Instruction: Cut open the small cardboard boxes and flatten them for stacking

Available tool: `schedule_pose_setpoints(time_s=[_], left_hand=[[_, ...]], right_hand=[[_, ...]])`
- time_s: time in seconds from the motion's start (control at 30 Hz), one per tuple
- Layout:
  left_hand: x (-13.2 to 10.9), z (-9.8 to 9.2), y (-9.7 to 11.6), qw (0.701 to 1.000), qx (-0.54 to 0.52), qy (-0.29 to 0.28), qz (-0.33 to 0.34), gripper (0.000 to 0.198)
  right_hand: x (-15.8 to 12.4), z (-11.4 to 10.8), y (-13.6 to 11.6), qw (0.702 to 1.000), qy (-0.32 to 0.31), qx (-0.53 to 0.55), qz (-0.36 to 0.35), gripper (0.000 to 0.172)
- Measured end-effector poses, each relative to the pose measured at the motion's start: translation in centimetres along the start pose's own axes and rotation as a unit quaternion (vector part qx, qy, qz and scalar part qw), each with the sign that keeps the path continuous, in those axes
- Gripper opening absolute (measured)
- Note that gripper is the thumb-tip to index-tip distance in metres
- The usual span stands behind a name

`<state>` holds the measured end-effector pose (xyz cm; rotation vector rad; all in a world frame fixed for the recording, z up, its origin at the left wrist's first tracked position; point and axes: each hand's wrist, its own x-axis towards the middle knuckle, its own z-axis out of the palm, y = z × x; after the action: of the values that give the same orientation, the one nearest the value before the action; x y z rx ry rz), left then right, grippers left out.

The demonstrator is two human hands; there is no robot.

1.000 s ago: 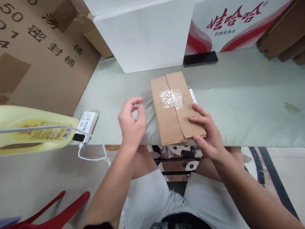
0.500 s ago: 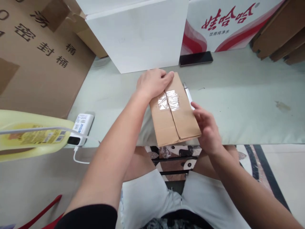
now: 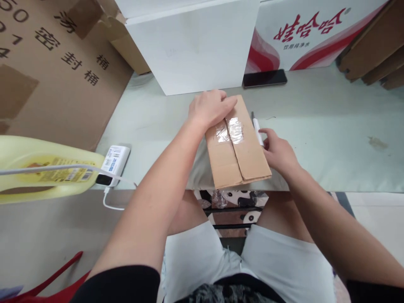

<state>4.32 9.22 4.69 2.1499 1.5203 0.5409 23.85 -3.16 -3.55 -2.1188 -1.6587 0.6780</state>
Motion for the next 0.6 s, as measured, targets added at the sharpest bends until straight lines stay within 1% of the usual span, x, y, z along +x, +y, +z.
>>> schedule_pose_setpoints(time_s=[0.07,0.1,0.17,0.23,0.27,0.3,0.37,0.43,0.47,0.53,0.57,0.6], left_hand=[[0.0,-0.1,0.0,1.0,-0.008,0.0,0.001,0.029],[0.0,-0.1,0.0,1.0,-0.007,-0.002,-0.002,0.027],[0.0,-0.3,0.1,1.0,0.003,-0.016,-0.011,0.03],[0.0,-0.4,0.3,0.999,0.016,-0.034,-0.023,0.037],[-0.1,-0.4,0.3,0.999,0.018,-0.04,-0.028,0.039],[-0.1,-0.5,0.4,0.998,0.017,-0.042,-0.033,0.041],[-0.1,-0.5,0.4,0.998,0.012,-0.038,-0.041,0.042],[-0.2,-0.4,0.4,0.999,0.004,-0.031,-0.043,0.044],[-0.2,-0.4,0.3,0.999,-0.002,-0.028,-0.042,0.045],[-0.2,-0.4,0.3,0.999,-0.017,-0.028,-0.04,0.046],[-0.3,-0.4,0.3,0.998,-0.024,-0.028,-0.041,0.046],[-0.3,-0.4,0.3,0.998,-0.028,-0.028,-0.041,0.046]], right_hand=[[-0.4,-0.1,0.7,0.995,0.022,0.1,0.013,0.056],[-0.6,-0.1,1.0,0.987,0.024,0.158,0.019,0.05],[-1.2,-0.4,1.6,0.964,0.027,0.265,0.025,0.036],[-2.1,-0.8,1.8,0.946,0.05,0.32,0.008,0.023],[-2.6,-1.1,1.8,0.943,0.075,0.325,-0.009,0.02],[-3.1,-1.4,1.6,0.941,0.114,0.318,-0.028,0.021],[-4.1,-2.1,1.2,0.934,0.213,0.28,-0.069,0.022],[-5.1,-2.8,0.5,0.912,0.313,0.24,-0.111,0.023],[-5.7,-3.1,0.1,0.899,0.35,0.227,-0.134,0.022],[-6.8,-3.4,-0.6,0.876,0.389,0.221,-0.178,0.013],[-7.3,-3.5,-0.9,0.869,0.393,0.227,-0.198,0.008],[-7.9,-3.6,-1.1,0.873,0.372,0.231,-0.214,0.009]])
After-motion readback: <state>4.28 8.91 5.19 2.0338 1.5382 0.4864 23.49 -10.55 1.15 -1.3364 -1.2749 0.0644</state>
